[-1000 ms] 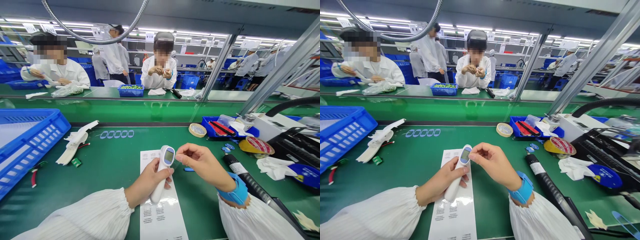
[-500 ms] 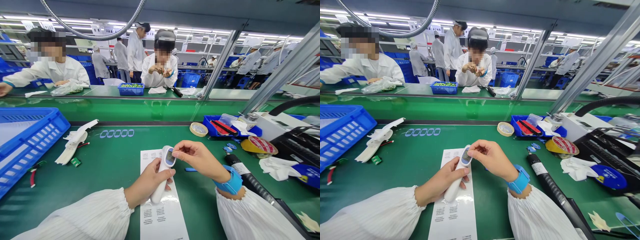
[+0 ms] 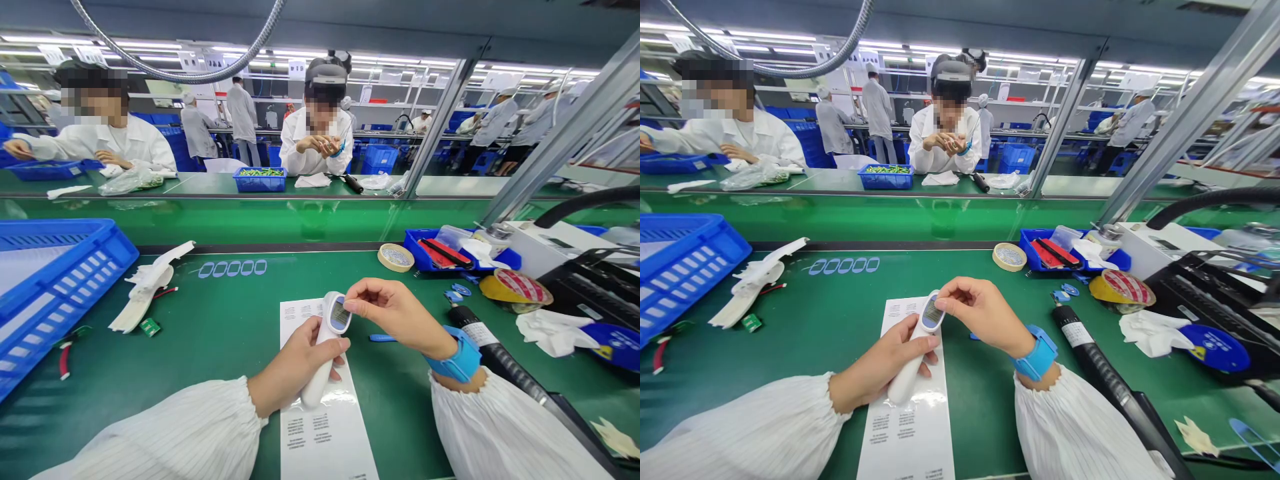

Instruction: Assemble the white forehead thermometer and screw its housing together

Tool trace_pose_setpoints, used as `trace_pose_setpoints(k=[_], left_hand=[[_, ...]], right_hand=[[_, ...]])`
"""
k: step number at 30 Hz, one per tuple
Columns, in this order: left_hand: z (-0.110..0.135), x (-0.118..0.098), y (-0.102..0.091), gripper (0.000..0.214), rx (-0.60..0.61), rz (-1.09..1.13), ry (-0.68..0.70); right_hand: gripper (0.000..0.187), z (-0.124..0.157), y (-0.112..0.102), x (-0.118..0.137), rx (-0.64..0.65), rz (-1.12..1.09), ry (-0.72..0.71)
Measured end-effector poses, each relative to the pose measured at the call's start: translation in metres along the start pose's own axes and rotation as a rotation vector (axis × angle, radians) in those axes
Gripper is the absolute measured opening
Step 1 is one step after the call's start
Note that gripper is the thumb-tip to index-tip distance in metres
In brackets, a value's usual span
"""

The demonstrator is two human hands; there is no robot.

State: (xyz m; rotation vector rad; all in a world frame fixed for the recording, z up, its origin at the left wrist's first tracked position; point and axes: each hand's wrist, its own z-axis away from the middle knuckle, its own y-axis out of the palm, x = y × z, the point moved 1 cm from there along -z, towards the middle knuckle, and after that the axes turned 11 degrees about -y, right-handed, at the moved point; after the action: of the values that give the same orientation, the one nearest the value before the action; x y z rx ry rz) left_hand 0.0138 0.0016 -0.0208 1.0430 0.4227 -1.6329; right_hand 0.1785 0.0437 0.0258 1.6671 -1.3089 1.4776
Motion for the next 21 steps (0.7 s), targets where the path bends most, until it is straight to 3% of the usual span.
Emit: trace_pose_setpoints(k=[21], left_hand=[[0.0014,-0.0036,0.0008,0.029,-0.011,-0.015,-0.014]], right_hand=[[0.013,0.0035,0.0022,0.0014,-0.017,0.237,-0.051]])
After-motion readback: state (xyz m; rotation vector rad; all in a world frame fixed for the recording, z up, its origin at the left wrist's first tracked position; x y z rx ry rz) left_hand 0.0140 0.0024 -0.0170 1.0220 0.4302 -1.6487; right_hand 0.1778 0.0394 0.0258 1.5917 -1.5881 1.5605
